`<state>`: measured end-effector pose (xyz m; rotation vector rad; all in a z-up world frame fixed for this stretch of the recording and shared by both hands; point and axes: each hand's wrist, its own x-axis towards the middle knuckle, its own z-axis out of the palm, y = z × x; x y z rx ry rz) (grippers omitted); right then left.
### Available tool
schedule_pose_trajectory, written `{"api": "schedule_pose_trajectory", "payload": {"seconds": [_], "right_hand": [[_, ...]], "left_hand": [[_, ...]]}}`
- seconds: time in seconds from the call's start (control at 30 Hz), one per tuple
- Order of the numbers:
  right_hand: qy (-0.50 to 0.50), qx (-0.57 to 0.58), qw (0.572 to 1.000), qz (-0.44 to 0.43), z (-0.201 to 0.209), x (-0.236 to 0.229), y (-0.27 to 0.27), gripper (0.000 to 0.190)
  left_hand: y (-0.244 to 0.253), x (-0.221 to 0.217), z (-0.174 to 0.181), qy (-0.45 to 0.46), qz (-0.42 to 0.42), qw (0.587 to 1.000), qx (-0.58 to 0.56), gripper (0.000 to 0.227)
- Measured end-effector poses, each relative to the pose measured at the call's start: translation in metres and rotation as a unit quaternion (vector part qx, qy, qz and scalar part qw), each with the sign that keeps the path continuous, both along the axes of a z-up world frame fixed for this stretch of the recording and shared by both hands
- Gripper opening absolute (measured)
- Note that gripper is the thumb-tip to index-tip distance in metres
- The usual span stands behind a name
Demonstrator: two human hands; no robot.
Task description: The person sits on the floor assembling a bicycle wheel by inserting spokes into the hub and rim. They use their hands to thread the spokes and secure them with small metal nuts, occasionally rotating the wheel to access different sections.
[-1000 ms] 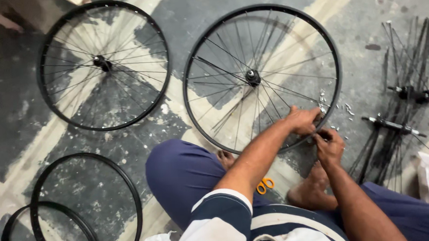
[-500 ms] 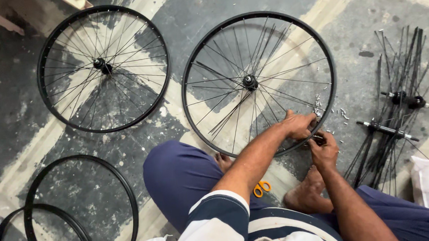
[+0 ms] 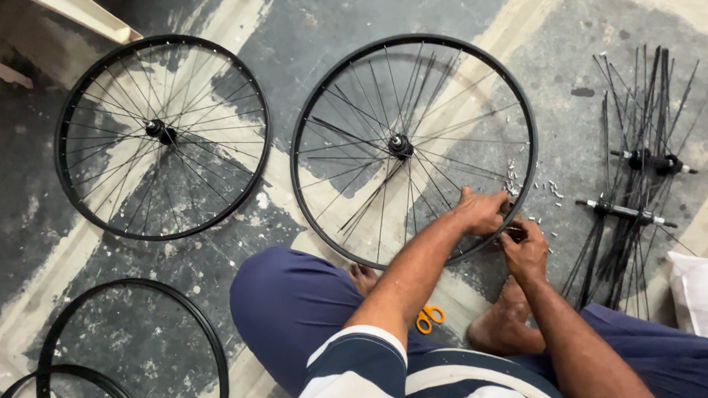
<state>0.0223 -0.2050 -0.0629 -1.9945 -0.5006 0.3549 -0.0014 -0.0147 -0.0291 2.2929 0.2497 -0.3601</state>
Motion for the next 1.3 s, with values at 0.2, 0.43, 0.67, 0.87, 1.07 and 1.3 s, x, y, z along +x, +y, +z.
{"api": "schedule_pose_trajectory", "payload": {"seconds": [0.2, 0.43, 0.67, 0.87, 1.07, 1.3], "right_hand": [[0.002, 0.026, 1.000, -0.003, 0.002, -0.004, 0.001, 0.032], [-0.036, -0.003, 0.999, 0.006, 0.017, -0.006, 0.004, 0.031], [-0.002, 0.001, 1.000, -0.004, 0.024, -0.009, 0.006, 0.031], [-0.003, -0.002, 1.000, -0.003, 0.024, -0.009, 0.008, 0.029], [-0.024, -0.022, 0.999, 0.008, 0.020, -0.007, 0.005, 0.029], [-0.003, -0.020, 1.000, -0.003, 0.019, -0.008, 0.004, 0.031]], "left_hand": [[0.001, -0.001, -0.002, -0.018, 0.002, 1.000, 0.026, 0.038], [0.002, -0.004, 0.003, -0.040, 0.017, 0.999, -0.011, 0.044], [0.002, -0.002, 0.005, -0.005, -0.007, 1.000, -0.004, 0.044], [0.004, -0.003, 0.014, -0.010, -0.003, 1.000, -0.009, 0.047], [0.005, -0.004, 0.010, -0.006, -0.011, 1.000, -0.009, 0.048], [0.006, -0.004, 0.005, -0.027, -0.018, 0.999, -0.006, 0.052]]}}
